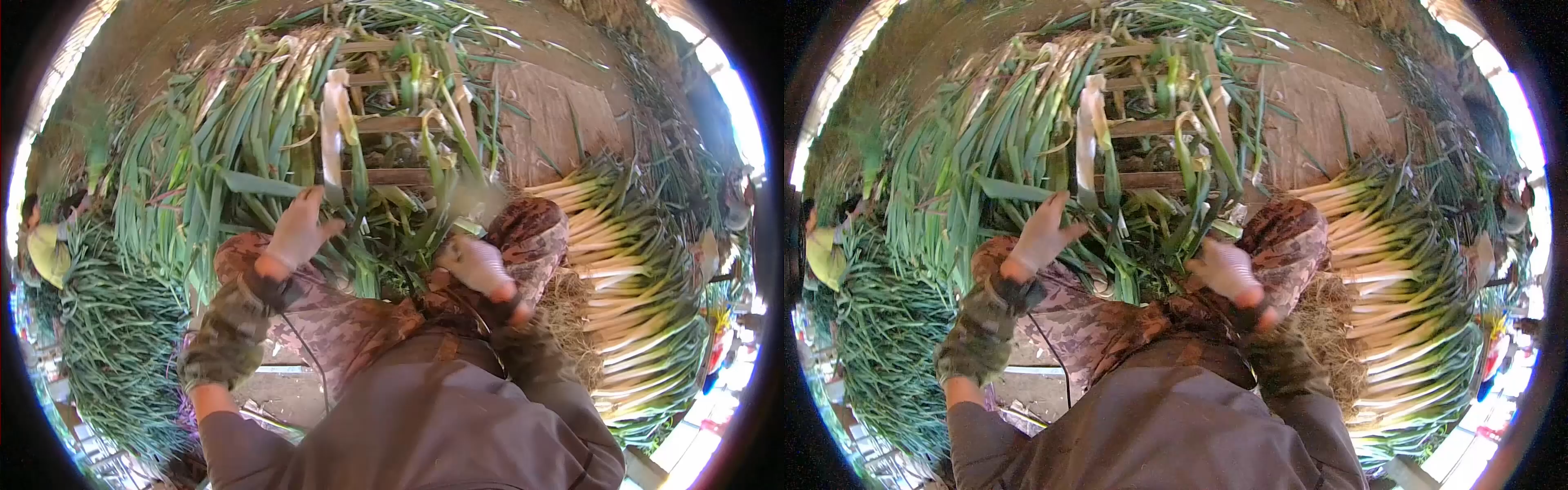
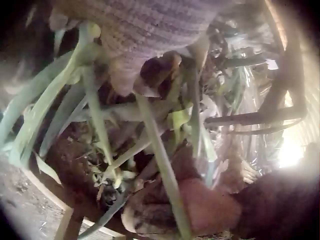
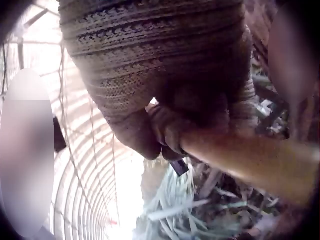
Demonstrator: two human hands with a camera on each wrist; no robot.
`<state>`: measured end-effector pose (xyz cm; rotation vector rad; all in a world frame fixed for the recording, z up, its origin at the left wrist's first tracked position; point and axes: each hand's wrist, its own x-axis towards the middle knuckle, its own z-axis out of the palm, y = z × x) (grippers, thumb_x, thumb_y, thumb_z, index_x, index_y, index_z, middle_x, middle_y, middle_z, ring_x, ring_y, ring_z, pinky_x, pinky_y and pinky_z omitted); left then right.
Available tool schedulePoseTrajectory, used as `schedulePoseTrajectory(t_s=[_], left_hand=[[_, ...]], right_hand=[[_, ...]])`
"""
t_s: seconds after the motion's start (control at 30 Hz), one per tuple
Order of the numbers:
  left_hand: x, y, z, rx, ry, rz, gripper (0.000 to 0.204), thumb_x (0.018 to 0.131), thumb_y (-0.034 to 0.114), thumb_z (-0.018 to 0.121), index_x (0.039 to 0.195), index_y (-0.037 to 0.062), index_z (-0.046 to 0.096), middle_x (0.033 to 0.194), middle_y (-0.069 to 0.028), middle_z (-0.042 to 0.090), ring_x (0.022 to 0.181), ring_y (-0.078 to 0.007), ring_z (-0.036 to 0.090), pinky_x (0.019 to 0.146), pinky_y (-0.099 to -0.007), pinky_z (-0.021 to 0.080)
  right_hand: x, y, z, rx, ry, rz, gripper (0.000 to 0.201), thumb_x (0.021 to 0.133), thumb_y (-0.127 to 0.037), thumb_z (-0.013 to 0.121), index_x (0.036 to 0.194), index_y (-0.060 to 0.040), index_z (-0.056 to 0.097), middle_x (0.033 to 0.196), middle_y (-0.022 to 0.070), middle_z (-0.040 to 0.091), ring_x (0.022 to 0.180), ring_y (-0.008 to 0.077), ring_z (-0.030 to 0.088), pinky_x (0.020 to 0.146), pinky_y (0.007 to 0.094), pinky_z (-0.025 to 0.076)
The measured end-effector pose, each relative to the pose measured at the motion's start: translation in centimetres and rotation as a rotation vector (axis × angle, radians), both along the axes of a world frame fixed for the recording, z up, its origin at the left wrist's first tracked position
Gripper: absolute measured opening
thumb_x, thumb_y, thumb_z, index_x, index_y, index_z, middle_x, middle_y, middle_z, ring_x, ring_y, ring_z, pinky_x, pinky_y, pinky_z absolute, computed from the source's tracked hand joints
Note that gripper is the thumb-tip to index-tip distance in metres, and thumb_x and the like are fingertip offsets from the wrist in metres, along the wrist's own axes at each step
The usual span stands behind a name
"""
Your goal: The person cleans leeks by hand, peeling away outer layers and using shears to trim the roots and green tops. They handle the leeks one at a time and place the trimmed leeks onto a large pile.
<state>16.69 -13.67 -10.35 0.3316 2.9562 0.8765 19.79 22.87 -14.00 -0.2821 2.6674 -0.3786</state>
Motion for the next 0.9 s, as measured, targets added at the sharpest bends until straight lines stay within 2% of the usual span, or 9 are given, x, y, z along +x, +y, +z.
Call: schedulePoseTrajectory(t_s=[0.1,0.2,0.27,0.4,0.5,0.57,0.63,0.8,0.9], left_hand=[[-3.4,-0.6,-1.8,-0.078,-0.101,0.101,0.076,0.08,0.039,0.078,0.133,-0.0071,0.048,0.132,-0.0287,0.055,0.12,-0.0466,0.055,0.099,-0.0478,0.047],[-6.9,-0.2,-3.6,-0.199,-0.102,0.236,0.08,0.079,0.049,0.078,0.13,-0.0058,0.049,0.131,-0.0278,0.056,0.118,-0.0449,0.057,0.097,-0.0482,0.049],[-9.5,-0.1,-6.3,-0.265,0.009,0.278,0.088,0.078,0.057,0.076,0.131,-0.0056,0.047,0.132,-0.0282,0.056,0.117,-0.043,0.059,0.097,-0.0476,0.05],[-15.0,1.0,-8.8,-0.273,-0.293,0.349,0.106,0.074,0.072,0.072,0.139,-0.0054,0.04,0.135,-0.0305,0.053,0.122,-0.0405,0.058,0.098,-0.0484,0.05],[-16.9,3.5,-10.9,-0.19,-0.158,0.352,0.116,0.077,0.071,0.072,0.148,-0.009,0.027,0.127,-0.034,0.057,0.112,-0.0426,0.064,0.093,-0.048,0.054],[-18.1,5.8,-13.4,-0.319,-0.12,0.54,0.114,0.076,0.059,0.078,0.152,-0.0048,0.022,0.126,-0.0332,0.059,0.108,-0.0431,0.066,0.092,-0.0493,0.054],[-18.5,7.3,-13.8,-0.058,-0.263,0.641,0.093,0.077,0.03,0.082,0.147,-0.0039,0.031,0.115,-0.0284,0.067,0.104,-0.0409,0.069,0.092,-0.0467,0.054],[-18.0,9.3,-11.6,-0.251,-0.318,0.099,0.041,0.085,0.013,0.07,0.118,-0.0054,0.052,0.1,-0.0275,0.069,0.096,-0.041,0.07,0.083,-0.0481,0.056],[-18.0,11.2,-2.4,-0.445,-0.539,-0.637,0.028,0.084,0.006,0.063,0.111,-0.0028,0.061,0.087,-0.0196,0.067,0.074,-0.0274,0.067,0.073,-0.0392,0.058]], right_hand=[[-1.6,-4.4,-5.9,0.194,-0.472,0.333,0.065,0.092,-0.057,0.06,0.108,0.0054,0.067,0.094,0.0264,0.07,0.093,0.0418,0.069,0.087,0.0477,0.054],[-1.0,-5.2,-10.8,0.077,-0.498,0.37,0.072,0.092,-0.06,0.059,0.117,0.0077,0.064,0.108,0.0277,0.069,0.1,0.042,0.067,0.093,0.0474,0.052],[-1.5,-5.3,-7.4,-0.044,-0.501,0.203,0.074,0.091,-0.059,0.061,0.124,0.008,0.06,0.115,0.0273,0.067,0.105,0.0403,0.066,0.096,0.0463,0.051],[-5.0,-4.7,-3.7,-0.281,0.001,-0.269,0.072,0.088,-0.045,0.071,0.137,0.0032,0.048,0.121,0.0255,0.066,0.11,0.0354,0.066,0.105,0.0438,0.05],[-12.4,-2.9,-7.7,-0.128,0.176,-0.409,0.08,0.085,-0.044,0.075,0.143,-0.0006,0.042,0.131,0.022,0.06,0.12,0.0357,0.059,0.112,0.0506,0.041],[-15.7,-2.7,-7.2,-0.03,0.199,-0.506,0.081,0.084,-0.042,0.075,0.146,-0.003,0.039,0.138,0.0219,0.055,0.13,0.0367,0.051,0.117,0.052,0.035],[-16.9,-4.8,-5.8,0.051,0.284,-0.491,0.074,0.085,-0.038,0.075,0.143,-0.0041,0.044,0.135,0.0192,0.058,0.129,0.0358,0.052,0.116,0.0506,0.034],[-18.6,-4.7,-6.5,-0.041,0.204,-0.199,0.049,0.085,-0.024,0.073,0.129,-0.0109,0.057,0.12,0.0117,0.065,0.119,0.0334,0.058,0.106,0.0499,0.04],[-18.4,-6.0,-4.6,-0.066,0.256,0.142,0.047,0.089,-0.012,0.067,0.134,-0.0089,0.055,0.115,0.0134,0.066,0.107,0.0315,0.062,0.091,0.0451,0.052]])
